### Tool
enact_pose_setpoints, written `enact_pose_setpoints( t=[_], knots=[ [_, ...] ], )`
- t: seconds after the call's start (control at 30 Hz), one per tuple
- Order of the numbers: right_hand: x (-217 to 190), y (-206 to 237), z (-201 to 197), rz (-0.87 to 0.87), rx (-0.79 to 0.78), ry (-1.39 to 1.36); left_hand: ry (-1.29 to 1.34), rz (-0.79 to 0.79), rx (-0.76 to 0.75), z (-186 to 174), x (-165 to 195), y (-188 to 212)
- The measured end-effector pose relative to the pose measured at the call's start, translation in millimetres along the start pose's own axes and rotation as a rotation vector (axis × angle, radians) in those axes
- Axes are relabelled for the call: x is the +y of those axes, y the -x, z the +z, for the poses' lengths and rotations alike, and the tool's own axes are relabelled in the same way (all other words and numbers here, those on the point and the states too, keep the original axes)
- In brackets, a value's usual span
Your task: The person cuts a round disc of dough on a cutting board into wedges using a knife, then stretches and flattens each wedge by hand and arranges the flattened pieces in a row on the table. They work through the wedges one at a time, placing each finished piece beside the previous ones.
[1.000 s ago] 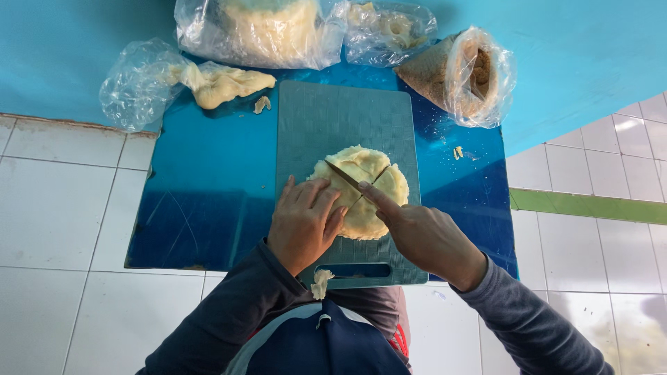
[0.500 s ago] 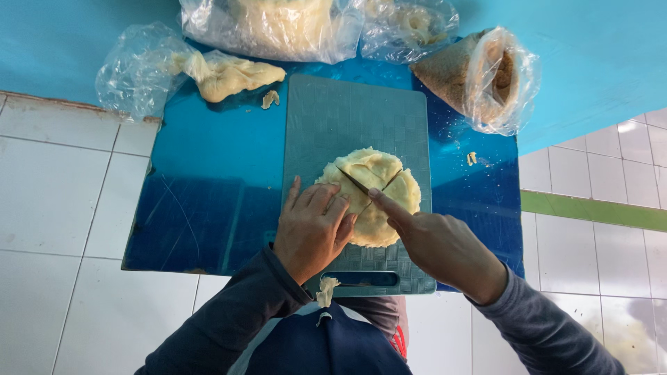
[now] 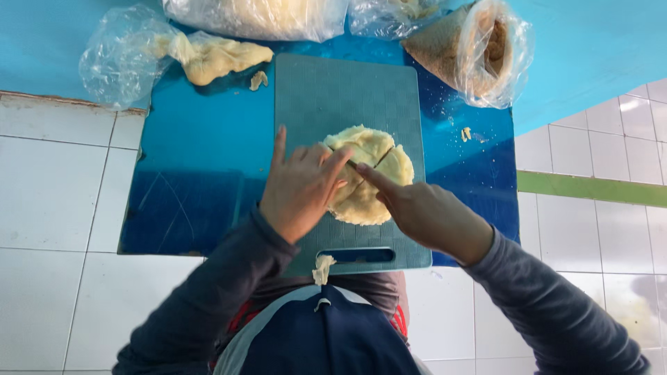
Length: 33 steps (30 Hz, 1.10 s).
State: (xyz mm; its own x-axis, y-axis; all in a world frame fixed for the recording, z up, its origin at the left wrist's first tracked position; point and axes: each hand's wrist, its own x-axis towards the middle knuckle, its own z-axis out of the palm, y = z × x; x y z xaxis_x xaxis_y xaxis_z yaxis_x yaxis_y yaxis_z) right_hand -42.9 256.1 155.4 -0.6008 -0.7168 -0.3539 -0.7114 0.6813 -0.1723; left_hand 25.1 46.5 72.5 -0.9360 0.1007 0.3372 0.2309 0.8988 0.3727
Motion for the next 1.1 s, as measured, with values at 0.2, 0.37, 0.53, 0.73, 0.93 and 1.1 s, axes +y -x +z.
enact_pose_setpoints(
  t=[0.2, 0.37, 0.53, 0.73, 0.93, 1.1],
  knots=[
    [-5, 10, -3, -0.007, -0.031, 0.049, -0.060, 0.045, -0.398, -1, -18, -43],
    [-7, 24, -9, 0.027, -0.056, 0.029, -0.025, 0.001, -0.478, -3, -18, -45],
    [-11, 40, -23, 0.023, -0.092, -0.020, -0.026, -0.052, -0.549, -1, -20, -52],
    [-15, 51, -35, 0.114, -0.218, 0.012, -0.003, -0.043, -0.536, 5, -22, -48],
    [-15, 54, -40, 0.127, -0.252, 0.077, 0.030, -0.061, -0.556, 4, -23, -49],
    [-19, 58, -24, 0.104, -0.147, 0.086, 0.025, -0.050, -0.554, 4, -22, -47]
  ],
)
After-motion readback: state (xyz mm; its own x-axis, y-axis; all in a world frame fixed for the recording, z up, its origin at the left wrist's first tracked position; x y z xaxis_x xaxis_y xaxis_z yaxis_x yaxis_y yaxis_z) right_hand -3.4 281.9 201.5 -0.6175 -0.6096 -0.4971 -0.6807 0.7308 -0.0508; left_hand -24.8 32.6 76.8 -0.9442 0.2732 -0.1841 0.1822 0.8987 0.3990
